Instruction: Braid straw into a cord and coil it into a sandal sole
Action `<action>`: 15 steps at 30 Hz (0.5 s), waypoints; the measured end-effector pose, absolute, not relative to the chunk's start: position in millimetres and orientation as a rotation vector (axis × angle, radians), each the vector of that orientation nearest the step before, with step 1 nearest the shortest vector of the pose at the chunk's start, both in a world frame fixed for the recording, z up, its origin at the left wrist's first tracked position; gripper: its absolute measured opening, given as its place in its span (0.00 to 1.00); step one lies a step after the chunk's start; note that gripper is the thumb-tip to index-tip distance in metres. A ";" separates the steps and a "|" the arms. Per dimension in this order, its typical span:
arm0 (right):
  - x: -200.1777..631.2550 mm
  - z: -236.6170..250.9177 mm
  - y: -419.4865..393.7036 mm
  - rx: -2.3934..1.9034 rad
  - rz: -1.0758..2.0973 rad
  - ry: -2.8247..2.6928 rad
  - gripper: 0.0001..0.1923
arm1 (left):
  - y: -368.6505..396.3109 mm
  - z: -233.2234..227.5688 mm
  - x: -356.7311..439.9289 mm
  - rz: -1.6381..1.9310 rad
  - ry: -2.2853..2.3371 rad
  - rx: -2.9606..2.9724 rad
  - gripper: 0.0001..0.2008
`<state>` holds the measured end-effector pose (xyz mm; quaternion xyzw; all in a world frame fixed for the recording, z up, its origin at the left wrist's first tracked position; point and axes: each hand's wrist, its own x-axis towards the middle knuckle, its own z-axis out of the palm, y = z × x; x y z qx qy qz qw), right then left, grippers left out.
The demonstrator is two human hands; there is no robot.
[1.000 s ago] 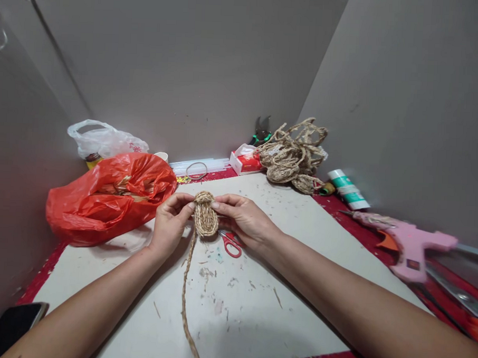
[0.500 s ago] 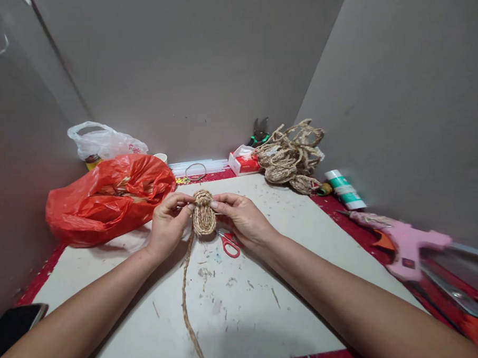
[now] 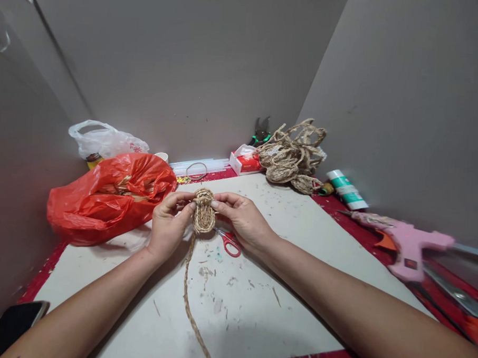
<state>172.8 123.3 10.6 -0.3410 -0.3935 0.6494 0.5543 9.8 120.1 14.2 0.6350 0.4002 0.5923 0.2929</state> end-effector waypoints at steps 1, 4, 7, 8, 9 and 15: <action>172.3 10.4 122.8 -0.811 1.533 -0.924 0.14 | 119.7 14.1 10.5 1.584 1.078 1.656 0.08; 171.3 9.8 121.2 -0.829 1.523 -0.919 0.14 | 118.6 14.2 12.4 1.601 1.112 1.593 0.09; 170.8 9.3 120.1 -0.846 1.513 -0.930 0.14 | 118.2 14.3 13.6 1.589 1.135 1.564 0.08; 170.7 9.1 120.0 -0.850 1.513 -0.930 0.14 | 118.1 14.3 13.9 1.585 1.143 1.553 0.08; 170.6 8.8 120.0 -0.853 1.512 -0.924 0.15 | 117.9 14.3 14.2 1.584 1.152 1.543 0.07; 169.5 7.3 120.6 -0.888 1.500 -0.898 0.16 | 116.4 13.4 15.4 1.591 1.155 1.582 0.06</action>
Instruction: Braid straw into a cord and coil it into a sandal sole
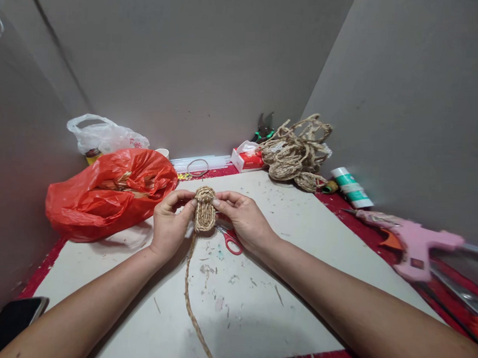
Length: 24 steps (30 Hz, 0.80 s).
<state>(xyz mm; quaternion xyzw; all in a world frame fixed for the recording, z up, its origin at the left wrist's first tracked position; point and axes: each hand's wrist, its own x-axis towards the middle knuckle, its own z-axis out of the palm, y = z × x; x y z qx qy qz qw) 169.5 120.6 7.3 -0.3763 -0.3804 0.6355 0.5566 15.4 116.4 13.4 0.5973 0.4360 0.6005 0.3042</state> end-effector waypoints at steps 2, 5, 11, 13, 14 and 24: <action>169.6 7.1 120.6 -0.899 1.499 -0.914 0.15 | 116.4 12.5 15.3 1.602 1.158 1.610 0.05; 170.1 6.9 120.2 -0.919 1.494 -0.938 0.14 | 116.6 11.7 15.0 1.635 1.159 1.650 0.04; 170.5 6.4 119.8 -0.904 1.476 -0.990 0.13 | 115.2 13.6 16.2 1.656 1.151 1.668 0.03; 170.5 6.1 119.8 -0.900 1.473 -0.996 0.13 | 114.2 13.9 16.9 1.650 1.152 1.672 0.04; 170.5 5.9 119.8 -0.902 1.476 -0.995 0.13 | 113.8 13.9 17.2 1.648 1.152 1.674 0.04; 170.6 5.6 120.1 -0.917 1.491 -0.939 0.13 | 115.2 9.3 16.7 1.615 1.151 1.596 0.05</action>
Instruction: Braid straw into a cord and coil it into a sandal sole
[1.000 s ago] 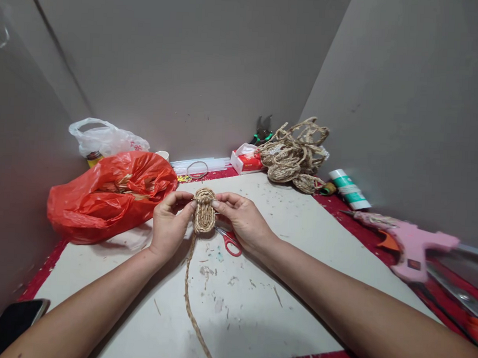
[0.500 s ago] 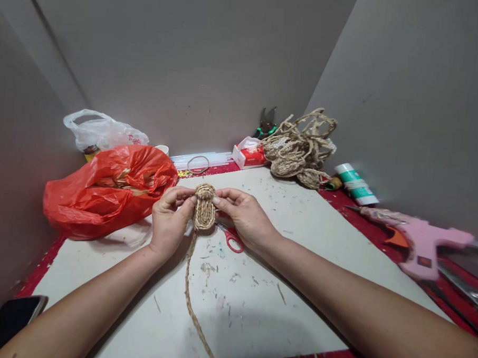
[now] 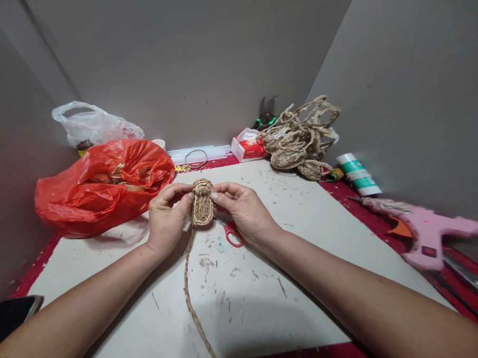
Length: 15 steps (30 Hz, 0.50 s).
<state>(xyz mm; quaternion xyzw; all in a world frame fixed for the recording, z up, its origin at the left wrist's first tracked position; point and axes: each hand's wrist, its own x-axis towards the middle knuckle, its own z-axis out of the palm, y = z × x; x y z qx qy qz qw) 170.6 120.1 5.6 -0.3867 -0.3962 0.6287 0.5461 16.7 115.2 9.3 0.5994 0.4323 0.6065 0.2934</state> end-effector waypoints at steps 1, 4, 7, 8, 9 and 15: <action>170.5 5.4 120.2 -0.915 1.487 -0.935 0.13 | 115.5 8.9 16.9 1.605 1.146 1.568 0.06; 170.2 5.6 120.5 -0.906 1.471 -0.925 0.13 | 116.0 8.5 17.9 1.602 1.118 1.490 0.07; 170.4 6.1 120.4 -0.901 1.467 -0.919 0.14 | 116.0 8.8 18.9 1.606 1.121 1.450 0.08; 170.5 6.1 120.4 -0.902 1.466 -0.921 0.14 | 115.9 8.9 19.1 1.605 1.126 1.444 0.08; 170.7 5.9 120.4 -0.903 1.466 -0.925 0.14 | 115.7 9.0 19.2 1.603 1.128 1.440 0.08; 170.2 3.7 121.3 -0.899 1.477 -0.924 0.14 | 114.3 9.5 19.0 1.604 1.099 1.449 0.08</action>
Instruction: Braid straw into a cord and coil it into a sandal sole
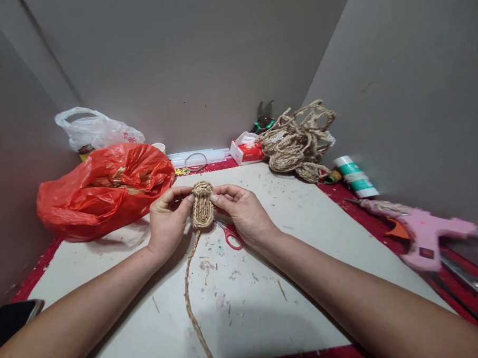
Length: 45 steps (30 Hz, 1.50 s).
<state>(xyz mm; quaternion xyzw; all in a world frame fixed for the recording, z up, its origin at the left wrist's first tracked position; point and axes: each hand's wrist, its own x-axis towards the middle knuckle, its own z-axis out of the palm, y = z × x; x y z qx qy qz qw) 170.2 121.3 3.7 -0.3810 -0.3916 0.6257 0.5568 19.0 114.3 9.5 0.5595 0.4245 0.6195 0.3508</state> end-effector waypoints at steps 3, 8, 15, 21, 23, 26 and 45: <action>169.9 4.4 122.0 -0.880 1.503 -0.889 0.14 | 114.7 9.5 18.0 1.602 1.087 1.451 0.09; 172.1 6.6 125.5 -0.861 1.482 -0.858 0.15 | 118.0 11.7 16.0 1.593 1.073 1.450 0.08; 177.0 9.9 129.0 -0.792 1.572 -0.794 0.15 | 120.1 21.7 15.6 1.462 0.914 1.393 0.10; 182.0 6.6 133.3 -0.751 1.593 -0.756 0.13 | 117.5 24.6 17.6 1.390 0.905 1.335 0.13; 183.6 5.0 135.8 -0.741 1.585 -0.746 0.13 | 116.6 25.3 17.8 1.374 0.900 1.349 0.13; 185.7 4.6 138.8 -0.719 1.584 -0.722 0.12 | 116.0 25.6 17.7 1.365 0.918 1.352 0.13; 180.1 8.5 135.4 -0.744 1.362 -0.691 0.17 | 107.6 12.0 23.6 1.300 1.104 1.453 0.08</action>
